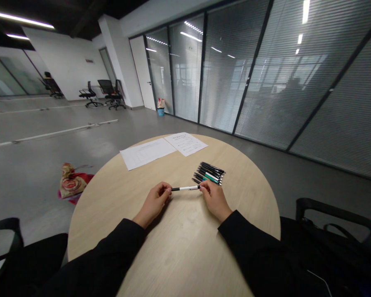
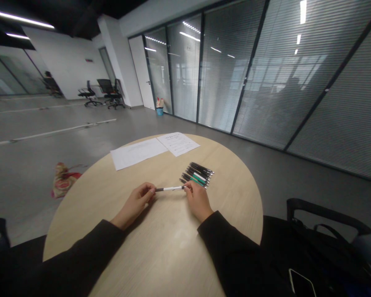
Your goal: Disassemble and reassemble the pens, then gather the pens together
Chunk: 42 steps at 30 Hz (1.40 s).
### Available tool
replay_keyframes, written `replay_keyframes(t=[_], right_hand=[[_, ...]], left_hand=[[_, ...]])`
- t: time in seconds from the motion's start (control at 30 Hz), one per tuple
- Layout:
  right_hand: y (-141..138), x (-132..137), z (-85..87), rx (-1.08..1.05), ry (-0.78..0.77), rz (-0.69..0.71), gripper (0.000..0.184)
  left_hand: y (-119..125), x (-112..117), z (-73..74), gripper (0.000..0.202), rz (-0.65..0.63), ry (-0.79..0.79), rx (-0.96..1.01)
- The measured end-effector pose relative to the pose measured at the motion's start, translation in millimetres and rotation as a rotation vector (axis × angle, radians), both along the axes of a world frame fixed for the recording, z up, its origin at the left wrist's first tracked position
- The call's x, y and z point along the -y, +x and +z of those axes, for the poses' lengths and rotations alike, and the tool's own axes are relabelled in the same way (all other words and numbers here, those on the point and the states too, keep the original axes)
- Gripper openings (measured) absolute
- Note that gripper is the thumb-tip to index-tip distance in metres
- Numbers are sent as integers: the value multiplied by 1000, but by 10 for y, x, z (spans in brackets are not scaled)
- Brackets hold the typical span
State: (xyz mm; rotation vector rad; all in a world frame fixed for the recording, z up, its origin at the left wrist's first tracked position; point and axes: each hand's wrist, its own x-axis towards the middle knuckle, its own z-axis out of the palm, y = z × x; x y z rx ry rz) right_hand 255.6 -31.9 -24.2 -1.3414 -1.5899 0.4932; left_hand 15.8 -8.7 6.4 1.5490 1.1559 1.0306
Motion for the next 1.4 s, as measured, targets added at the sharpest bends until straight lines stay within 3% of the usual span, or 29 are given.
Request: replay_keyframes(t=[1.03,1.4], right_hand=[[-16,23,63,37,-22,35,17],[-25,23,59,42,-24,42,19]], left_hand=[[-24,-1,14,31,2,14,-36],[-41,-27,-42,29,-8,8,-27]])
